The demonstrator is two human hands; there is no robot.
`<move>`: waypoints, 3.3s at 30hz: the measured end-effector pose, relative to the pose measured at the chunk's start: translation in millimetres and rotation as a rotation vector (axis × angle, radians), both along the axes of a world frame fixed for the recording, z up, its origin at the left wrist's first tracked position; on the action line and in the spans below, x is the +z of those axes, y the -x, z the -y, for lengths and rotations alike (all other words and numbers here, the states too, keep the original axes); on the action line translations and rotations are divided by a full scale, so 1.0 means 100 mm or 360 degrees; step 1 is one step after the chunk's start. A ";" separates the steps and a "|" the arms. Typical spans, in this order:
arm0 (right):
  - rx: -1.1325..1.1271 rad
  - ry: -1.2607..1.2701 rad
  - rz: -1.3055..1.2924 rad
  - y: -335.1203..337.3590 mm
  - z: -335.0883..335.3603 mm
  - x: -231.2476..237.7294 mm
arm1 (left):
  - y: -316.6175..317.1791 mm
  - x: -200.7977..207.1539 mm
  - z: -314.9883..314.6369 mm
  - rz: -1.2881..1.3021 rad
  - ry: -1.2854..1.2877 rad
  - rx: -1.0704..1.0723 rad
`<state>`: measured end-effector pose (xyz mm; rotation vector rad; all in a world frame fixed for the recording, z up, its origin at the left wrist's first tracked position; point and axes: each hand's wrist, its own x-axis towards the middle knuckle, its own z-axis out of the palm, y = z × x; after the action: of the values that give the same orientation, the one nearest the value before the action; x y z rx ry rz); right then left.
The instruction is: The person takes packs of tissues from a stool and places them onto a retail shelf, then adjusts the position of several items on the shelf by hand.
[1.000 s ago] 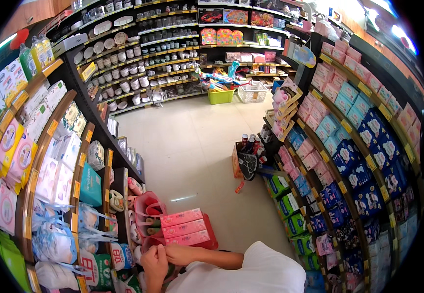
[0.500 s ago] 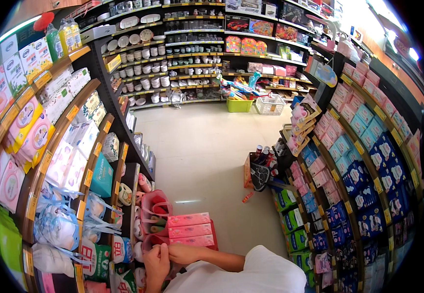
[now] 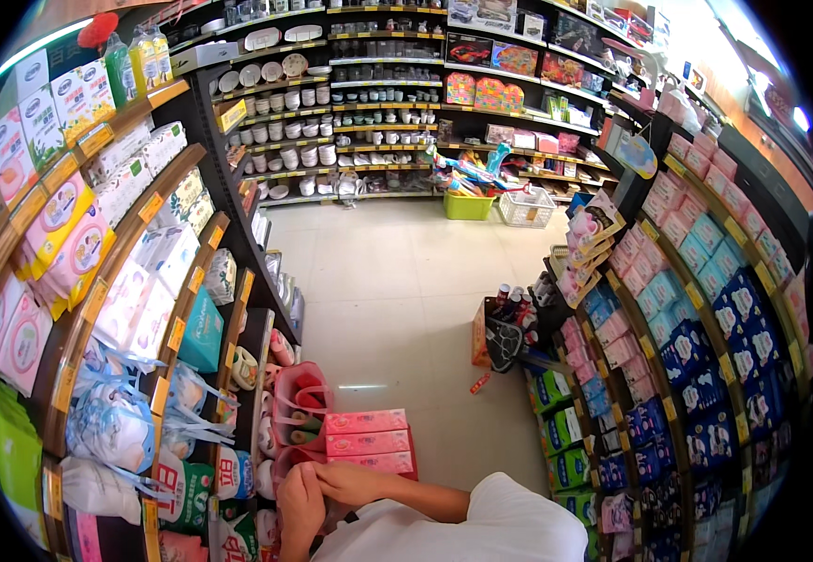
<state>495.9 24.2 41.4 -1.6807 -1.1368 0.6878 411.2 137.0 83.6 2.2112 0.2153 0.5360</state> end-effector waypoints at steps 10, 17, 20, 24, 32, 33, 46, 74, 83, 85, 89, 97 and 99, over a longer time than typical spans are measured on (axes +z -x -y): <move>-0.0125 0.0061 0.0054 0.02 0.00 -0.08 | 0.02 -0.10 -0.01 -0.0129 -0.0074 0.0060; -0.0288 -0.0293 0.0143 0.06 0.00 -0.09 | 0.02 -0.10 0.01 -0.0103 -0.0098 0.0079; -0.0340 -0.0333 0.0171 0.06 -0.01 -0.13 | 0.02 -0.08 0.02 -0.0089 -0.0113 0.0074; -0.0297 -0.0089 0.0188 0.04 0.03 -0.07 | 0.02 -0.04 0.03 -0.0090 -0.0125 0.0053; -0.0399 -0.0266 0.0249 0.07 0.09 -0.10 | 0.08 0.24 0.05 -0.0372 0.0349 -0.0154; -0.0405 -0.0231 0.0263 0.06 0.10 -0.14 | 0.07 0.20 0.01 -0.0456 0.0511 -0.0200; -0.0286 -0.0284 0.0634 0.06 0.20 0.03 | 0.20 -0.24 -0.41 -0.0702 0.0964 -0.0582; -0.0036 -0.0378 0.0709 -0.01 0.11 0.15 | 0.25 -0.54 -0.29 -0.0138 0.0822 0.0037; -0.0062 -0.0425 0.0650 -0.05 0.16 -0.08 | 0.24 -0.51 -0.17 -0.0132 0.1052 -0.0023; -0.0129 -0.0554 0.0580 -0.05 0.15 -0.11 | 0.23 -0.45 -0.20 -0.0168 0.1106 -0.0091; -0.0202 -0.0553 0.0588 -0.04 0.19 -0.03 | 0.23 -0.28 -0.18 -0.0283 0.1105 -0.0179; -0.0338 -0.0504 0.0401 0.00 0.19 -0.16 | 0.24 -0.10 -0.17 -0.0475 0.0717 -0.0320; -0.0377 -0.0488 0.0349 0.03 0.20 -0.14 | 0.24 -0.12 -0.20 -0.0611 0.1039 -0.0381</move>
<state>493.0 4.5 27.1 -1.6165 -1.1064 0.1718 387.1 156.7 71.8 1.6433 0.2747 -0.0980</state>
